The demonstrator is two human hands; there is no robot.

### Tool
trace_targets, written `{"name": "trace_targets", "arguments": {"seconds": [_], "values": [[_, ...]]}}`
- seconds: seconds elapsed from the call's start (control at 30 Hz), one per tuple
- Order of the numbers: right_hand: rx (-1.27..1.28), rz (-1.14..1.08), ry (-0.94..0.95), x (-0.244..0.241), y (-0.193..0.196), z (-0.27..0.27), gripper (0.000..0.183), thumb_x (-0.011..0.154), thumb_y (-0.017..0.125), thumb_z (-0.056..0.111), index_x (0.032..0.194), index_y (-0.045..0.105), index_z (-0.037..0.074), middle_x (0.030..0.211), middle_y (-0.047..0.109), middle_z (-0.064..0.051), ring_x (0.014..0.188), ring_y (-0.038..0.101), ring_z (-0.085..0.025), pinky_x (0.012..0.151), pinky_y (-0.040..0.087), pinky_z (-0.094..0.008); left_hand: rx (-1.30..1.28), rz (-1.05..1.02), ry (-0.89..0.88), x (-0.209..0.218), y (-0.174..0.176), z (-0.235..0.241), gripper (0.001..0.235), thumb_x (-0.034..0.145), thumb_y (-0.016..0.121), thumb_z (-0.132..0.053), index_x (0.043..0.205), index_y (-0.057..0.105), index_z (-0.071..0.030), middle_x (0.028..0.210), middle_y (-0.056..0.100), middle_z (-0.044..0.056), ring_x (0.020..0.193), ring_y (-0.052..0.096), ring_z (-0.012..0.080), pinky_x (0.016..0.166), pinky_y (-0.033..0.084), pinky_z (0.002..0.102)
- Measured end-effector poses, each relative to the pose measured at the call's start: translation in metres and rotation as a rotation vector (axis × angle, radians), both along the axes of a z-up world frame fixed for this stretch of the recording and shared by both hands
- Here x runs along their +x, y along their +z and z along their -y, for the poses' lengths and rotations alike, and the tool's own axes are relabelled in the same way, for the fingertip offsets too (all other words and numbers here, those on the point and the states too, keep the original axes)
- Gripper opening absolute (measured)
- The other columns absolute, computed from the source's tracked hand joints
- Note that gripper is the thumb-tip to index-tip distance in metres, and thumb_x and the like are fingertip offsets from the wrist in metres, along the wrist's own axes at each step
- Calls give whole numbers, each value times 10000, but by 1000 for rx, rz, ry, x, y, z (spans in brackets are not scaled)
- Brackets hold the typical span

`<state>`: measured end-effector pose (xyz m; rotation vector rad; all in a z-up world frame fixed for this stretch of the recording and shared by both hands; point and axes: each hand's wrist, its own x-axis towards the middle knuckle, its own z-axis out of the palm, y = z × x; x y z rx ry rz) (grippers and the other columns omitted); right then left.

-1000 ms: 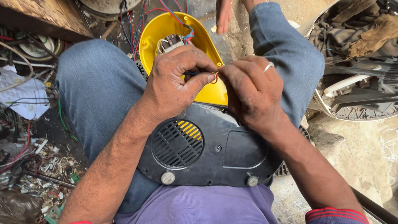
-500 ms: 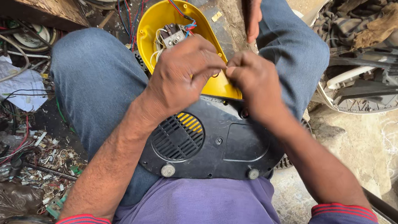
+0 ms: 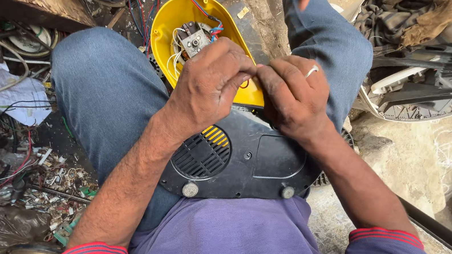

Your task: The person repairs an electrical appliance by stripping wires with scissors and connecting them to internal components inside a yellow plastic housing before placing a black cover over the base.

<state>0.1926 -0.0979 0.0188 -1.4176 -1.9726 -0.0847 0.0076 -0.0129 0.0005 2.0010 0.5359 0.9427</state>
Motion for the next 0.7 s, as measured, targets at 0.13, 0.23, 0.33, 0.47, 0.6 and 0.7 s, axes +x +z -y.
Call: {"name": "trace_targets", "arguments": {"seconds": [0.13,0.23,0.33,0.47,0.6,0.7], "values": [[-348,-369,-170,3,-31,11,129,1012,730,123,1036,681,7,944,674,-146,844,667,-287,763,532,-388,58,-19,14,-2,1,-1,201,913,765,8,1085,668,-29,1001,624,110,955,649,309,827,537,416],[-759,-973,-285,10,-53,22,131,994,733,113,1037,679,2,931,672,-153,836,665,-290,751,530,-385,188,-20,24,1,-2,0,192,886,762,21,1049,672,-26,1001,626,116,944,633,318,829,525,425],[-866,-1165,-299,18,-53,23,136,977,737,102,1038,677,-3,919,670,-160,828,662,-294,738,528,-382,197,-29,55,1,-2,-3,174,894,758,35,1035,677,-28,991,629,107,940,633,313,825,521,424],[-451,-473,-257,12,-23,13,146,954,741,88,1039,674,-10,902,666,-169,818,659,-298,721,525,-378,136,2,54,-5,-1,-4,159,912,779,1,1023,671,-34,979,619,98,943,638,295,832,534,406],[38,56,3,3,5,5,215,906,788,68,1051,672,-42,945,667,-186,856,656,-339,737,528,-406,126,-16,24,-1,0,-1,150,905,778,4,1011,679,-34,964,617,100,935,638,296,822,527,415],[18,47,10,-1,2,-1,122,960,787,54,1024,698,2,968,690,-128,876,667,-297,754,527,-396,121,-34,30,-4,2,-2,156,906,791,-3,1028,700,-37,937,610,96,914,637,293,804,523,411]]}}
